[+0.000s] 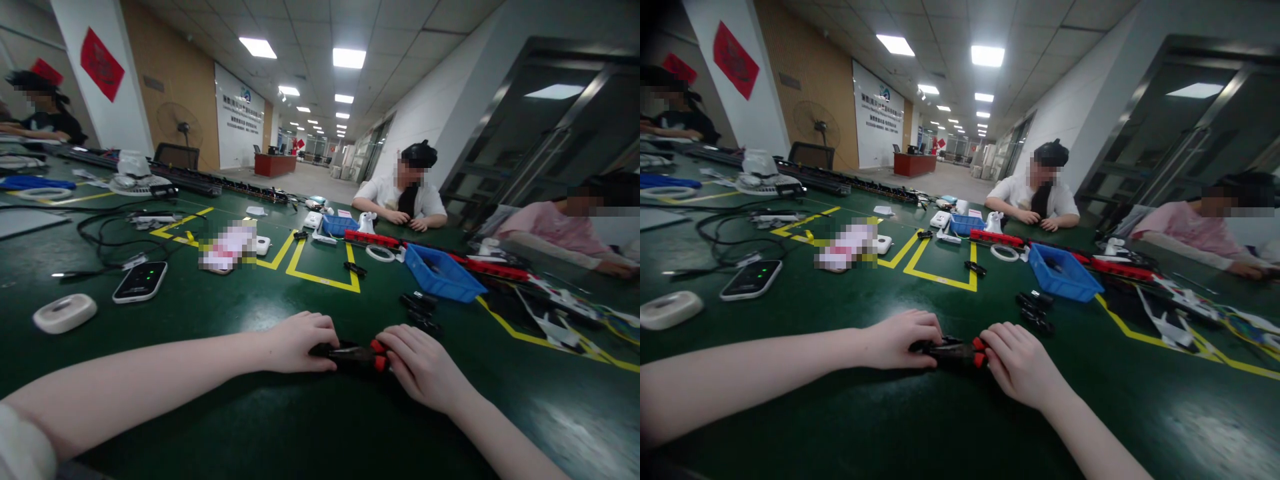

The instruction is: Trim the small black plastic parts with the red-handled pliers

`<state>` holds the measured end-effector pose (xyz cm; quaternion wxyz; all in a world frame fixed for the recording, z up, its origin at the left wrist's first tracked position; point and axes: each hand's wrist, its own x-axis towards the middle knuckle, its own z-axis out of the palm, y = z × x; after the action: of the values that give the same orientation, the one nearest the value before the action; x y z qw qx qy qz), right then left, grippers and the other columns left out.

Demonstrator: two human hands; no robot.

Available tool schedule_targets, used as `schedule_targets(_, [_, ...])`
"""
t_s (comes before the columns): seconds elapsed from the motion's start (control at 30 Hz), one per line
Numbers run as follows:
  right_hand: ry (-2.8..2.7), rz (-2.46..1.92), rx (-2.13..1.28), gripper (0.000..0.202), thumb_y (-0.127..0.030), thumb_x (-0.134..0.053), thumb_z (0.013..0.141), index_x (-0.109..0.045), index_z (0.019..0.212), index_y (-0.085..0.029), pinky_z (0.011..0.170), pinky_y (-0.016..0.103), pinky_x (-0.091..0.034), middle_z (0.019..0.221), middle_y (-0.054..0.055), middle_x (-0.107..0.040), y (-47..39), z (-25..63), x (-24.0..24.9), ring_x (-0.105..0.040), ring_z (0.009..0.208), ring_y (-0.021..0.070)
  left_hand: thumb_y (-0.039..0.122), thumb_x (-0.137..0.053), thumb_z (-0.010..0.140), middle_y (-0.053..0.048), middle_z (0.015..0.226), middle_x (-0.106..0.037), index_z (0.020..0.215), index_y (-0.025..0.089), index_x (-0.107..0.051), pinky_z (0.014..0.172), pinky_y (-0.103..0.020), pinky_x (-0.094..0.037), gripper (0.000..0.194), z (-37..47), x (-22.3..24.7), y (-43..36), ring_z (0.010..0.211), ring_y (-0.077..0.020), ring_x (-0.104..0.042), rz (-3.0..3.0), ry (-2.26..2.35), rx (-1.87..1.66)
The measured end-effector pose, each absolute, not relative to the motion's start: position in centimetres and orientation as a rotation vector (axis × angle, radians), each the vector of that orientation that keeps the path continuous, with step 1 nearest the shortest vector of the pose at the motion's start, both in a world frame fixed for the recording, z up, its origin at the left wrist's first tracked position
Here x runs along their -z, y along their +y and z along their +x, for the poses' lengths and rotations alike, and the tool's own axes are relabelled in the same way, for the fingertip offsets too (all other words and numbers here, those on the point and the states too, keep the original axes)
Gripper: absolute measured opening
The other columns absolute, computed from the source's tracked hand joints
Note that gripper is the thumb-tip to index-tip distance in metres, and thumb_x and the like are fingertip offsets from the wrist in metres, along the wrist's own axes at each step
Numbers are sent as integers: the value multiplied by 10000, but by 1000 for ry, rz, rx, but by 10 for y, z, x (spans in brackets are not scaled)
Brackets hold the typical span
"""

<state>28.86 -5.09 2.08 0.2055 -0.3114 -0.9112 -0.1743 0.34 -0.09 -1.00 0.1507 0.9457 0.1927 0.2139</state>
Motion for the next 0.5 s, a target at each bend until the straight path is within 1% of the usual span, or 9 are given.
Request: schedule_targets(0.5, [-2539, -914, 402, 235, -176, -438, 951, -649, 1056, -167, 731, 338, -558, 965, 104, -724, -47, 294, -21, -677, 835, 201, 354, -753, 877, -41, 1053, -636, 1044, 197, -636, 837, -325, -469, 258, 3, 8, -1, 945, -207, -625, 2710, 557, -597])
